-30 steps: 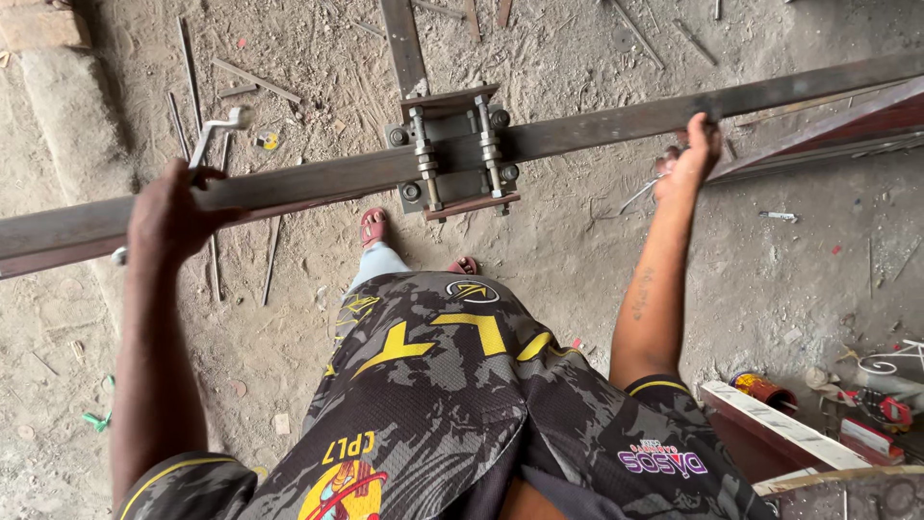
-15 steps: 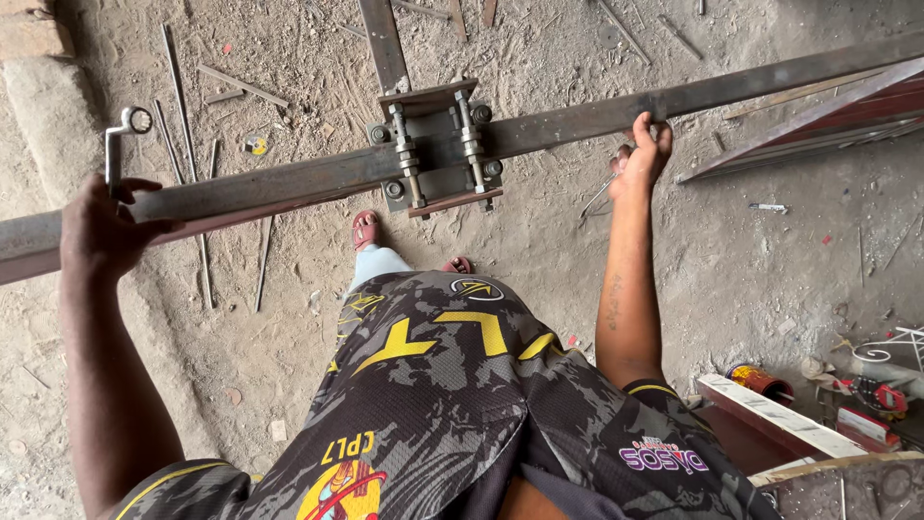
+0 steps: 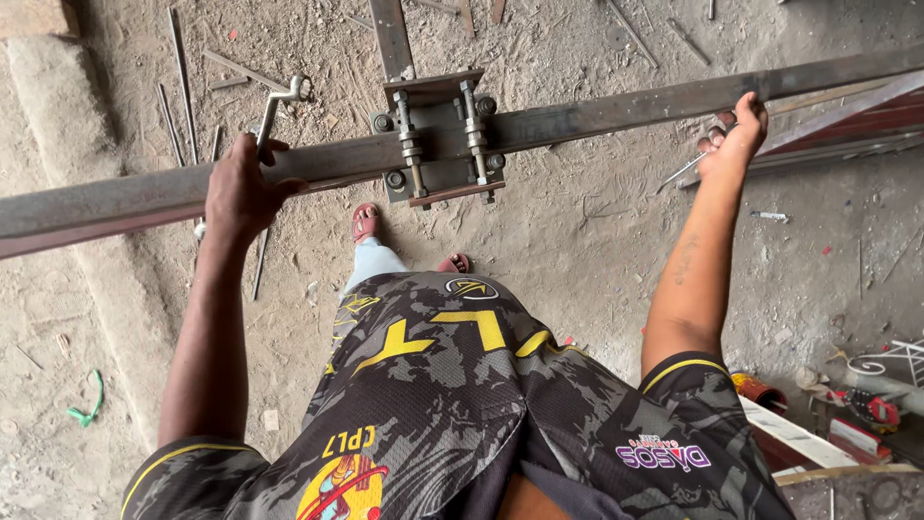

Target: The person uses two wrenches to tighten bolts on a metal frame joint. They repeatedly adjust the wrenches and apply torque to secure the connection between two metal bars.

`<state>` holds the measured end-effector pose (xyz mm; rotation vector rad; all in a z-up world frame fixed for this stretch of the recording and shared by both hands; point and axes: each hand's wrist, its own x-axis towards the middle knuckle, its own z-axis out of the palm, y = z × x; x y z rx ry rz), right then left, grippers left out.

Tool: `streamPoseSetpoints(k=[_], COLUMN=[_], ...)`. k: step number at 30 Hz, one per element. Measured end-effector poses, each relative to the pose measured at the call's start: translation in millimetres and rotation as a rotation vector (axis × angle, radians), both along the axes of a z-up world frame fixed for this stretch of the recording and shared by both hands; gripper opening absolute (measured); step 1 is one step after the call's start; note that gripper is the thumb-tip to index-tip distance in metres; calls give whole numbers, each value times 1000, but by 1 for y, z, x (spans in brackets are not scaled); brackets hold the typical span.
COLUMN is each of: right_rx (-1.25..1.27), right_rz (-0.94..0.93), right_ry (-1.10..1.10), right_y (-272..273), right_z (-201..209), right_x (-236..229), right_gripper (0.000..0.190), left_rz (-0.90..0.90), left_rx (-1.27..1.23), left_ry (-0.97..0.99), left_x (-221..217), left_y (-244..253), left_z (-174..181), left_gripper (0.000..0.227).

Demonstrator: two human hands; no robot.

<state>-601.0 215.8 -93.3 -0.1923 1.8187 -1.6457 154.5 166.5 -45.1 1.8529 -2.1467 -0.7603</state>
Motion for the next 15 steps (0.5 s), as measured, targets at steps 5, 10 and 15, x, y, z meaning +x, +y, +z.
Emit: streamPoseSetpoints(k=[5, 10, 15], right_rx=[11, 96, 53], right_rz=[34, 77, 110], right_ry=[41, 130, 88], right_y=[2, 7, 10], right_z=[4, 23, 33], right_x=[32, 123, 202], right_gripper=[38, 45, 40], left_rz=[60, 67, 222], left_rx=[87, 5, 106], left_ry=[-91, -231, -204], left_x=[35, 109, 181], left_y=[1, 4, 7], left_z=[-2, 2, -1], left_gripper=[57, 51, 53])
